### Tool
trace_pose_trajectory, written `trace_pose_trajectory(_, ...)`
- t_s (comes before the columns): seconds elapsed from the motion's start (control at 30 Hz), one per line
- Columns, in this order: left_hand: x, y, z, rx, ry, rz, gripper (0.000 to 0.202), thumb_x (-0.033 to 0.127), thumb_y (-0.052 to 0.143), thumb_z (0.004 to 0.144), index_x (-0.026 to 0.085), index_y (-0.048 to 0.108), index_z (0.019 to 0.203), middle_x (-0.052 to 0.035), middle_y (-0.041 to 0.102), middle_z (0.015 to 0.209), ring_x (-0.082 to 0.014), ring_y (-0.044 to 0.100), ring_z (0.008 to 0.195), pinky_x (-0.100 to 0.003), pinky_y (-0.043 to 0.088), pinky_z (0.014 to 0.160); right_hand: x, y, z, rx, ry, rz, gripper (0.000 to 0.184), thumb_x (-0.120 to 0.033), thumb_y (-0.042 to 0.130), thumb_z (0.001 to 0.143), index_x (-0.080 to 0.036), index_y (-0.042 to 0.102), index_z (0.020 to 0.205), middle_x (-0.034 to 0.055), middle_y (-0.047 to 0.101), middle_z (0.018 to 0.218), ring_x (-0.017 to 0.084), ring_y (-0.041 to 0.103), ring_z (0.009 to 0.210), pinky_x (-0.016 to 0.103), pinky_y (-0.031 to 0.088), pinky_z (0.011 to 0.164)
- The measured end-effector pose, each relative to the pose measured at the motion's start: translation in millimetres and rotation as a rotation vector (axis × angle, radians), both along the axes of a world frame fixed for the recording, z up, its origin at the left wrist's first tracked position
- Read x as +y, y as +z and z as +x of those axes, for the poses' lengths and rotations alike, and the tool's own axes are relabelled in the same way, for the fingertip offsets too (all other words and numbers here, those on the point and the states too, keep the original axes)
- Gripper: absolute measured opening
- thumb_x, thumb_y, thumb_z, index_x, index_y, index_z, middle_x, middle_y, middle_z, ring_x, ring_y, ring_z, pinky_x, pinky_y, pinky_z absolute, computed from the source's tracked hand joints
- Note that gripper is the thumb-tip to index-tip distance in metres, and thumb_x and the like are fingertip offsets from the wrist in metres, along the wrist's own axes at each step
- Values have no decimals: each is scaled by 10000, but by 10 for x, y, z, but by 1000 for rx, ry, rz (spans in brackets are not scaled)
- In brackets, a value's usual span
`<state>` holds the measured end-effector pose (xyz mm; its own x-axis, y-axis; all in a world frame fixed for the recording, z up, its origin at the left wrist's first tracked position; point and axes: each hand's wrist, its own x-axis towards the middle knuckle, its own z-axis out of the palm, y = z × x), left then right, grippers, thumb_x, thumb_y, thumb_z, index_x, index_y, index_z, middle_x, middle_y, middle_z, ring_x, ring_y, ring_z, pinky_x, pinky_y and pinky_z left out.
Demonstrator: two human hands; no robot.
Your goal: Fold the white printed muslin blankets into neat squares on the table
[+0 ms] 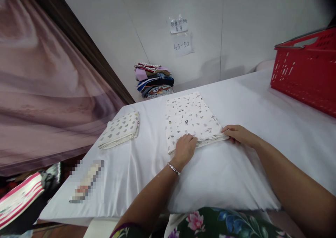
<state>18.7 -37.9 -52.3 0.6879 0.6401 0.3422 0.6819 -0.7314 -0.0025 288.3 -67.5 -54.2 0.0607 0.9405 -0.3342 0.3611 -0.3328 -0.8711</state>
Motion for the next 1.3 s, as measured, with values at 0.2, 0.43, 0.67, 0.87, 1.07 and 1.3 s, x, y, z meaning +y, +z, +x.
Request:
trace_pose_trajectory(0.2,-5,-65,78,-56,-131,39,271,74,368,861,199,573,986,-69,542,1160,-193,478,1051,-349,433,831,10,-17,8,-3,5,7,263,-332,525,731,-164,640,899,-23,507,446,80,399,387,189,286,367)
trace_pose_trajectory(0.43,-2,-12,180,1,-171,31,190,162,414,893,189,600,914,-54,548,1176,-205,484,1045,-359,418,844,-2,-3,-7,2,12,23,250,-317,510,729,-168,636,885,-23,507,449,77,391,391,186,260,368)
trace_pose_trajectory(0.67,-1,3,273,18,-144,6,181,224,430,909,192,601,860,-43,567,1115,-193,501,1002,-358,413,821,-26,79,-41,-20,28,-2,243,-318,486,746,-175,617,891,-27,508,463,73,388,389,179,248,359)
trace_pose_trajectory(0.87,10,-21,412,12,-125,5,148,236,465,896,197,602,936,-41,567,1131,-196,501,999,-362,418,813,-16,16,-20,-18,35,48,266,-370,494,768,-171,614,896,-27,502,457,75,399,392,179,271,371)
trace_pose_trajectory(1.07,19,-52,467,-25,-69,-46,162,227,462,897,207,621,918,-33,581,1123,-195,517,980,-358,419,812,-26,37,-39,-18,43,58,312,-449,505,772,-163,605,847,-24,503,465,69,396,390,176,265,364)
trace_pose_trajectory(1.3,-31,-4,445,-102,-152,-84,195,168,426,903,186,620,880,-34,580,1115,-169,497,1022,-324,402,872,2,8,-3,25,15,41,256,-354,499,737,-170,612,874,-38,488,457,74,398,387,183,267,371)
